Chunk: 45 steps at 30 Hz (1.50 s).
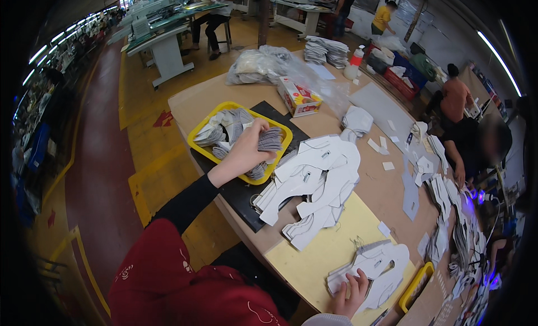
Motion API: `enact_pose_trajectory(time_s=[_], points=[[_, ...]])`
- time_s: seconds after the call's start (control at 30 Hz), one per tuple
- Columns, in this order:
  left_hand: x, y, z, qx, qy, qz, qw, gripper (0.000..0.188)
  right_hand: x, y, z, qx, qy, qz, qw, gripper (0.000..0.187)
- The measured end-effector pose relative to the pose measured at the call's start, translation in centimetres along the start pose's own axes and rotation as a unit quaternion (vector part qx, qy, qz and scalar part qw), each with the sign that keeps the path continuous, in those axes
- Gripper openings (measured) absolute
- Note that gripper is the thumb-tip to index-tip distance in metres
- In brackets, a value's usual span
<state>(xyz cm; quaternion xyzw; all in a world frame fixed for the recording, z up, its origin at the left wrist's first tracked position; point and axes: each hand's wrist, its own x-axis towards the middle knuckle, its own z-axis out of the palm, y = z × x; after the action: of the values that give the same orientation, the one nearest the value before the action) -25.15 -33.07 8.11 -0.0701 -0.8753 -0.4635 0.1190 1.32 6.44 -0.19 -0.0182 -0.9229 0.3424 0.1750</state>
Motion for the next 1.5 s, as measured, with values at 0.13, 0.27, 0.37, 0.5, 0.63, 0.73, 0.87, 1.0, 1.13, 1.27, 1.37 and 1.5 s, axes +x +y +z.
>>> enact_pose_trajectory(time_s=[0.13,0.27,0.37,0.5,0.63,0.73,0.87,1.0,1.13,1.27,1.37,1.5], points=[[-0.6,1.2,-0.9,-0.087,0.112,0.043,0.989,0.068,-1.2,0.2,-2.6,-0.201,-0.087,-0.061,0.974,0.046],[-1.6,4.7,-1.2,-0.557,-0.004,-0.040,0.830,0.059,0.8,-4.4,-2.1,0.052,0.008,0.077,0.996,0.025],[-4.2,7.4,1.4,-0.701,-0.099,-0.082,0.701,0.065,2.8,-6.8,-1.9,0.059,0.024,0.049,0.997,0.025],[-6.5,8.9,5.1,-0.683,-0.122,-0.171,0.700,0.069,4.9,-8.6,-1.1,0.114,0.021,0.033,0.993,0.031],[-8.1,7.6,7.5,-0.645,-0.236,-0.204,0.698,0.060,6.9,-12.0,1.8,0.453,0.035,0.126,0.882,0.052],[-9.8,7.1,7.7,-0.607,-0.302,-0.220,0.702,0.054,9.0,-14.3,5.0,0.544,-0.028,0.159,0.824,0.057],[-10.6,6.2,6.1,-0.472,-0.312,-0.184,0.804,0.054,8.6,-13.9,8.3,0.560,-0.074,0.164,0.809,0.042],[-10.5,5.2,3.8,-0.297,-0.284,-0.013,0.912,0.048,8.6,-14.0,8.8,0.453,-0.105,0.143,0.873,0.023],[-10.4,3.6,1.7,-0.266,-0.180,-0.009,0.947,0.057,10.5,-15.3,8.8,0.458,-0.150,0.159,0.862,0.016],[-10.8,2.3,-0.2,-0.550,0.019,-0.155,0.821,0.062,15.7,-18.4,9.3,0.430,-0.121,0.114,0.888,0.016],[-10.6,1.6,-1.7,-0.588,0.084,-0.144,0.791,0.066,20.9,-21.6,11.9,0.386,-0.131,0.002,0.913,0.019],[-10.4,2.7,-1.6,-0.564,0.047,-0.138,0.812,0.066,26.0,-21.7,18.5,0.214,-0.169,-0.223,0.936,0.037]])
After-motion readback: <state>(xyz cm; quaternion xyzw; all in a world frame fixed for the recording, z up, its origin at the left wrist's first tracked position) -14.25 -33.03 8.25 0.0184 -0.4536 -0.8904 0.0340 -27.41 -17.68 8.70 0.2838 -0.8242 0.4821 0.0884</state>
